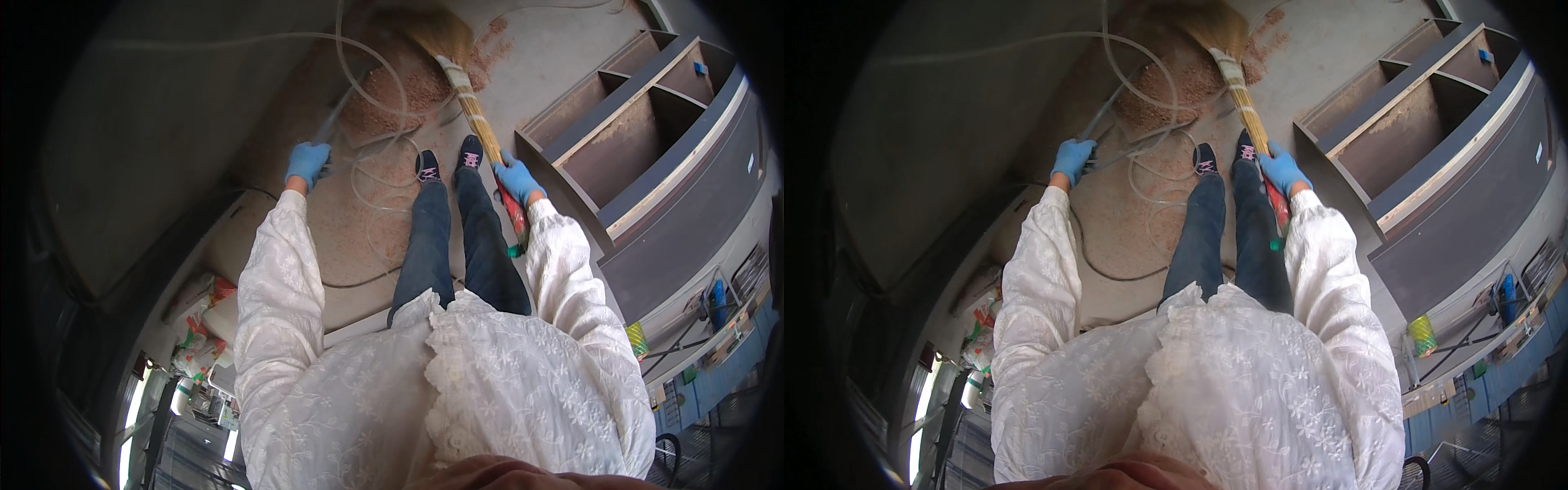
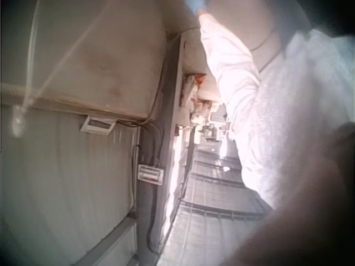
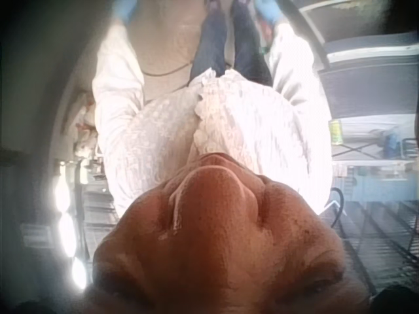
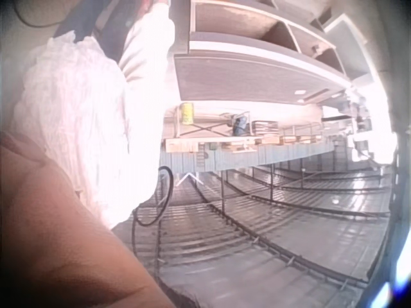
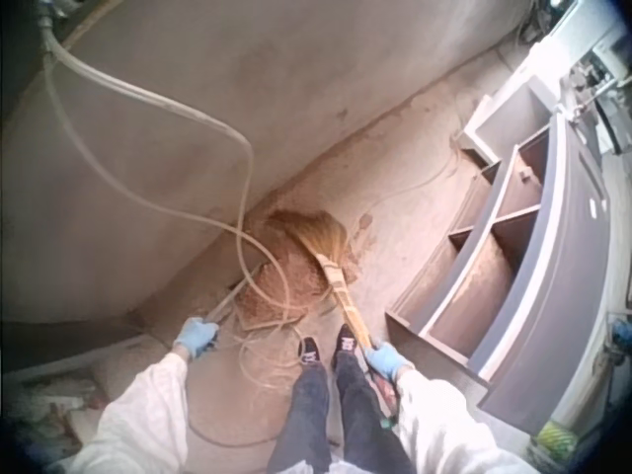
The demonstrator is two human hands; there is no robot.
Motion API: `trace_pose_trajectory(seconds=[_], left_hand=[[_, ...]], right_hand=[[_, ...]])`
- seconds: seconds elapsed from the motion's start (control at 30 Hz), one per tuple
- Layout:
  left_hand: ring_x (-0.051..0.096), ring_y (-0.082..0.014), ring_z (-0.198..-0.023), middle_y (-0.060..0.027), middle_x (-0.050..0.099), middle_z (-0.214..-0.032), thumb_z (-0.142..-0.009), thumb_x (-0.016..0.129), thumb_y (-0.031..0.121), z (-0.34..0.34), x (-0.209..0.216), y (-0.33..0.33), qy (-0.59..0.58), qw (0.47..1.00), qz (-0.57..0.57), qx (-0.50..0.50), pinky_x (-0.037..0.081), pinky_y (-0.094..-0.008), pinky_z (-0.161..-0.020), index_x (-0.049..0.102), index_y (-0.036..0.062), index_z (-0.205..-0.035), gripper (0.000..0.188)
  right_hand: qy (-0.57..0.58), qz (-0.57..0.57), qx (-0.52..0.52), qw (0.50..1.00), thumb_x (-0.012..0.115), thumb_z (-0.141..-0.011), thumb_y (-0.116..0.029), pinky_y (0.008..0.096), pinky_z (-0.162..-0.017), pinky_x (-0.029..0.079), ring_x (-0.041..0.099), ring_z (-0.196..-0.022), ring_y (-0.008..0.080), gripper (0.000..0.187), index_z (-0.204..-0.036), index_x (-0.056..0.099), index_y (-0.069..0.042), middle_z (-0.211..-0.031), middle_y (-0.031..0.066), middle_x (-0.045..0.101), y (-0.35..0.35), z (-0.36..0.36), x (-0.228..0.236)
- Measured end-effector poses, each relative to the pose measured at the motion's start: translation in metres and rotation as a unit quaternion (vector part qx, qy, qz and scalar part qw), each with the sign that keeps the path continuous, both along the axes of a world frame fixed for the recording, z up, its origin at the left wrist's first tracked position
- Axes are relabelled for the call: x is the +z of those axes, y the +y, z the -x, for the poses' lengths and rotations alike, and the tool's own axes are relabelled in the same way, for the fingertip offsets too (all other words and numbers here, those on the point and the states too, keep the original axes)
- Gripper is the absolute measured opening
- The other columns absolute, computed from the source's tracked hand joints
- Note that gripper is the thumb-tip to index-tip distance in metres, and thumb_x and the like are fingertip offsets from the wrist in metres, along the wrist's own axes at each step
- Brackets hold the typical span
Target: The person sweeps sawdust from the floor using a broom and collects it with a dustpan, then transfers the sawdust into a bag. The person repeats this process multiple times to clean the area.
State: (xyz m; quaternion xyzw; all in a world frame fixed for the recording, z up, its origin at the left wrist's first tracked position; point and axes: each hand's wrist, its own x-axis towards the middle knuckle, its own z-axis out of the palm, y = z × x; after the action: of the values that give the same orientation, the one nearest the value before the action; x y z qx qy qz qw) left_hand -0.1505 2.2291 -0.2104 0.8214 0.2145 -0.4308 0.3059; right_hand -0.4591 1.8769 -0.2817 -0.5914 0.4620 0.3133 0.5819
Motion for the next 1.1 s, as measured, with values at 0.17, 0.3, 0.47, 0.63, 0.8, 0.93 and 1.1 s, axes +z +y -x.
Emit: trace_pose_trajectory(seconds=[0.17, 0.3, 0.47, 0.63, 0.8, 0.93, 1.1], left_hand=[[0.065, -0.0248, -0.067, -0.0165, 0.066, -0.086, -0.085, 0.063, 0.017, 0.000, 0.002, -0.001, 0.012, 1.000, 0.017, 0.013, 0.055, -0.0386, -0.056, 0.062, -0.0079, -0.102, 0.030], [0.064, -0.0233, -0.062, -0.0156, 0.067, -0.081, -0.086, 0.064, 0.016, -0.007, -0.007, 0.001, 0.021, 0.999, 0.023, -0.016, 0.052, -0.0367, -0.053, 0.060, -0.0067, -0.101, 0.028], [0.063, -0.0219, -0.057, -0.0148, 0.068, -0.077, -0.087, 0.065, 0.016, -0.013, -0.009, 0.005, 0.024, 0.999, 0.030, -0.021, 0.047, -0.0341, -0.049, 0.057, -0.0023, -0.100, 0.023], [0.063, -0.0199, -0.057, -0.0128, 0.069, -0.080, -0.088, 0.066, 0.017, -0.016, -0.002, 0.011, 0.071, 0.997, 0.040, -0.004, 0.050, -0.0332, -0.051, 0.059, 0.0000, -0.097, 0.020], [0.065, -0.0183, -0.060, -0.0107, 0.071, -0.084, -0.086, 0.068, 0.016, -0.017, 0.005, 0.016, 0.088, 0.994, 0.061, 0.001, 0.052, -0.0322, -0.053, 0.061, 0.0018, -0.095, 0.018], [0.067, -0.0191, -0.063, -0.0119, 0.072, -0.085, -0.085, 0.066, 0.012, -0.009, 0.015, 0.029, 0.094, 0.993, 0.078, 0.002, 0.053, -0.0316, -0.054, 0.063, -0.0006, -0.098, 0.018], [0.067, -0.0207, -0.062, -0.0152, 0.071, -0.083, -0.085, 0.061, 0.005, 0.009, 0.016, 0.068, 0.053, 0.988, 0.117, 0.086, 0.054, -0.0317, -0.056, 0.066, -0.0054, -0.095, 0.015]], right_hand=[[0.043, -0.112, -0.135, 0.984, 0.055, -0.101, -0.023, 0.0314, -0.052, 0.053, 0.061, -0.055, 0.0185, 0.058, -0.154, 0.037, -0.007, -0.090, 0.0119, 0.066, 0.033, 0.049, 0.048], [0.124, -0.229, -0.268, 0.928, 0.056, -0.102, -0.029, 0.0379, -0.042, 0.054, 0.065, -0.052, 0.0291, 0.049, -0.148, 0.041, -0.017, -0.087, 0.0144, 0.061, 0.076, 0.052, 0.070], [0.170, -0.376, -0.283, 0.866, 0.054, -0.103, -0.040, 0.0352, -0.043, 0.054, 0.062, -0.049, 0.0253, 0.038, -0.132, 0.049, -0.015, -0.082, 0.0167, 0.063, 0.103, 0.030, 0.074], [0.218, -0.491, -0.335, 0.774, 0.053, -0.102, -0.045, 0.0335, -0.044, 0.054, 0.059, -0.047, 0.0223, 0.041, -0.126, 0.048, -0.013, -0.081, 0.0175, 0.064, 0.086, 0.024, 0.068], [0.187, -0.520, -0.354, 0.754, 0.048, -0.103, -0.046, 0.0315, -0.045, 0.053, 0.057, -0.049, 0.0188, 0.037, -0.122, 0.050, -0.014, -0.082, 0.0139, 0.062, 0.081, 0.029, 0.077], [0.222, -0.578, -0.382, 0.686, 0.051, -0.102, -0.050, 0.0293, -0.045, 0.052, 0.056, -0.050, 0.0159, 0.038, -0.114, 0.054, -0.014, -0.082, 0.0124, 0.062, 0.068, 0.044, 0.093], [0.214, -0.664, -0.408, 0.589, 0.059, -0.097, -0.053, 0.0290, -0.048, 0.051, 0.057, -0.052, 0.0160, 0.044, -0.104, 0.060, -0.009, -0.084, 0.0119, 0.064, 0.053, 0.073, 0.108]])
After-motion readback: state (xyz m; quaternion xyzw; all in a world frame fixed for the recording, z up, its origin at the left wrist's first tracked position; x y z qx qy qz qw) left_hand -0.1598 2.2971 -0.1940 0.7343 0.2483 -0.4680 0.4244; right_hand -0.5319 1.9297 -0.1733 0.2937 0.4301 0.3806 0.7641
